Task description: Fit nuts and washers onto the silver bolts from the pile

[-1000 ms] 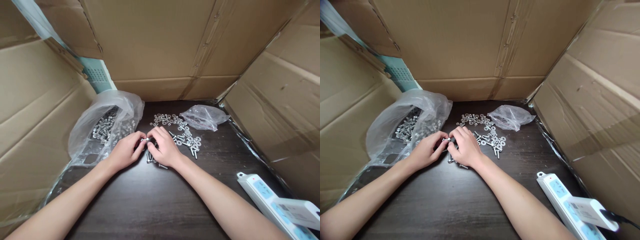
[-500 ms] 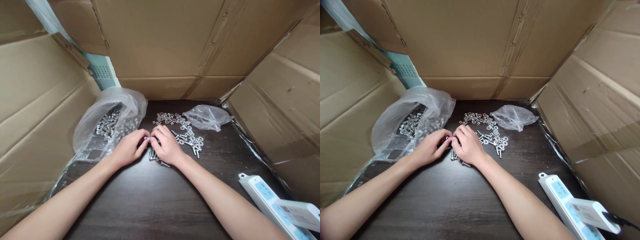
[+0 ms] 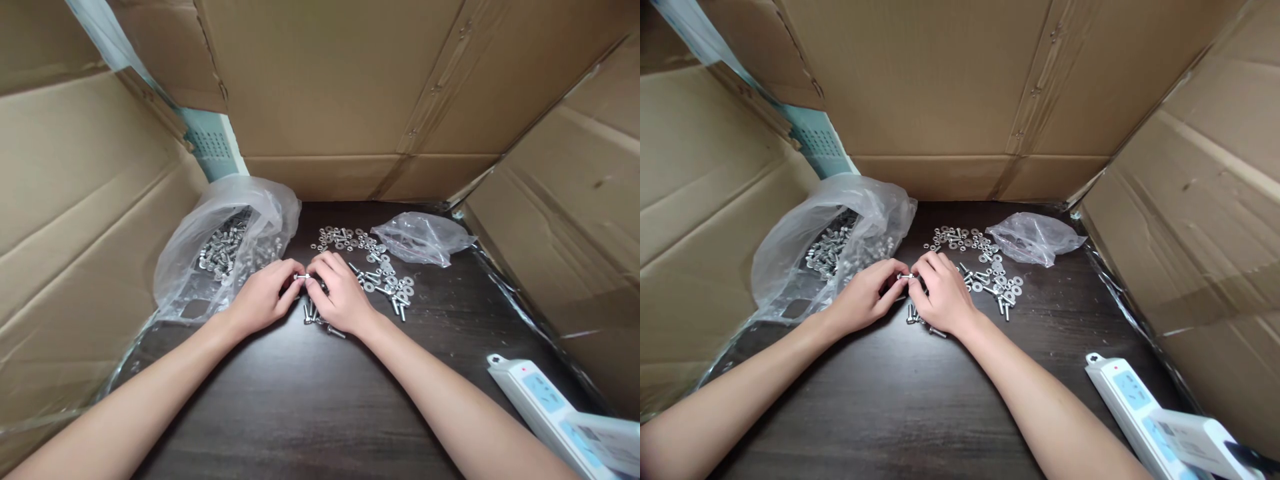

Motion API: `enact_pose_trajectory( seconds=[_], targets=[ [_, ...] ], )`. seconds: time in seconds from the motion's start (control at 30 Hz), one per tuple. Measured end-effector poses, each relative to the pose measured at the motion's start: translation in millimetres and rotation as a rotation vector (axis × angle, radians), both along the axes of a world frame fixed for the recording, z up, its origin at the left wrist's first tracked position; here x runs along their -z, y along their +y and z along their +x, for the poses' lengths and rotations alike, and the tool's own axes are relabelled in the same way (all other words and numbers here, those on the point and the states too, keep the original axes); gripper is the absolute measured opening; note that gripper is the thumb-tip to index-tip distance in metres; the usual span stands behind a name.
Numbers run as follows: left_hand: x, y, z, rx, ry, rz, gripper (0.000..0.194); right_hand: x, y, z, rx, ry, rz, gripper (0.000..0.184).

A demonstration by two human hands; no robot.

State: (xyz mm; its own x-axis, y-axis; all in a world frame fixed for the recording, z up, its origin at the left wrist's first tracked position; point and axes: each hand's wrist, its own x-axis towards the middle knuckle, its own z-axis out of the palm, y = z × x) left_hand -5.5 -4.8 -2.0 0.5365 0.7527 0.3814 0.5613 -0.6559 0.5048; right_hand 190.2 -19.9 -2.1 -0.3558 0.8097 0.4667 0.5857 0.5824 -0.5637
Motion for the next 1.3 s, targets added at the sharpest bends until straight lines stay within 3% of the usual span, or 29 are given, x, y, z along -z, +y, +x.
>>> enact_pose_trajectory(
  seconds=[0.6,0.93,1.3],
  targets=[
    [0.0,-2.0,0.2,0.018,-0.121,-0.065,0.007,2.9,3.4,0.2,-0.002,-0.058,-0.016,0.032],
    [1.3,0.2,-0.4,0.020,-0.136,-0.095,0.011,-0.7,0.1,1.4,-0.022,0.003,-0.068,0.015],
    [-2.8,-1.9,-0.4,0.037,-0.116,-0.060,0.012,4.0,2.9,0.2,-0.004,-0.053,-0.008,0.034]
  ],
)
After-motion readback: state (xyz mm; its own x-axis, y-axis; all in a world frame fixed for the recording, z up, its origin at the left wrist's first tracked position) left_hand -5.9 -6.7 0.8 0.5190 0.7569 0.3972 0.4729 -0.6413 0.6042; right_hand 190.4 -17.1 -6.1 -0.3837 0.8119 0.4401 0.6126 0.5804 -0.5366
